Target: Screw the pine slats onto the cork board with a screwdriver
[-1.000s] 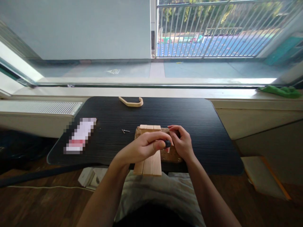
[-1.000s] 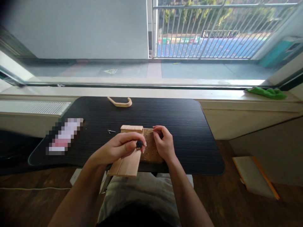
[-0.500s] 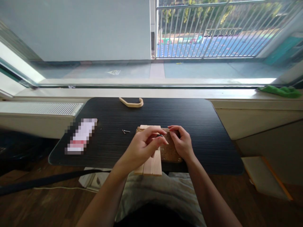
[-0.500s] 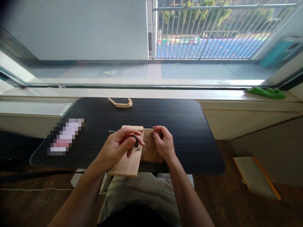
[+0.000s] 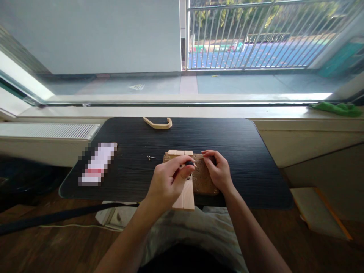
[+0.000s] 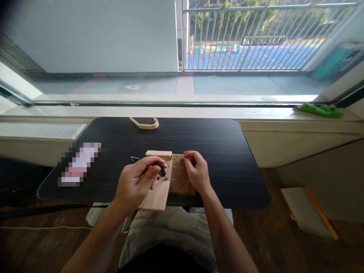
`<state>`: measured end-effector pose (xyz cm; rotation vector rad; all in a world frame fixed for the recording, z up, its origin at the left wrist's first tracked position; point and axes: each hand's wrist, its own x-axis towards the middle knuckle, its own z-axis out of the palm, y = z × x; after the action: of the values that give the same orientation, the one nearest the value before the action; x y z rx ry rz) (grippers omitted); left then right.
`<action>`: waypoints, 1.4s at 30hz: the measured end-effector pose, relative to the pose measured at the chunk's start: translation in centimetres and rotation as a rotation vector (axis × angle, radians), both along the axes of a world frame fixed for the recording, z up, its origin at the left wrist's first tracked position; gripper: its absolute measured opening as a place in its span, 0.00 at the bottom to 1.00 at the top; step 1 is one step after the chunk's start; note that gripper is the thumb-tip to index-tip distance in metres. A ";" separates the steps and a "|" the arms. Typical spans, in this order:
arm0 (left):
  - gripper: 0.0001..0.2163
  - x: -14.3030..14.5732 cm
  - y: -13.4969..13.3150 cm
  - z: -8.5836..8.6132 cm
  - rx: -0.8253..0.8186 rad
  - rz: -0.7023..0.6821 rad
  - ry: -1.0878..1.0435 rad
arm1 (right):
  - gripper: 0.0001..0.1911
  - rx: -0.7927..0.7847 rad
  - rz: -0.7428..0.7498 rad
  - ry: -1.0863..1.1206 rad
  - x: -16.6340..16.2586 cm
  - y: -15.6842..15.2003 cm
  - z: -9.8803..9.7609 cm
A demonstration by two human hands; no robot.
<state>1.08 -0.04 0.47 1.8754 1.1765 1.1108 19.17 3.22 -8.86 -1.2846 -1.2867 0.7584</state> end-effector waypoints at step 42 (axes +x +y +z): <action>0.17 -0.7 3.1 0.9 -0.430 -0.374 -0.207 | 0.05 0.003 -0.005 -0.012 0.0 0.0 0.0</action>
<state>0.35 3.04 1.37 1.5237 0.8235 0.7516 19.16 3.19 -8.83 -1.2908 -1.2940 0.7460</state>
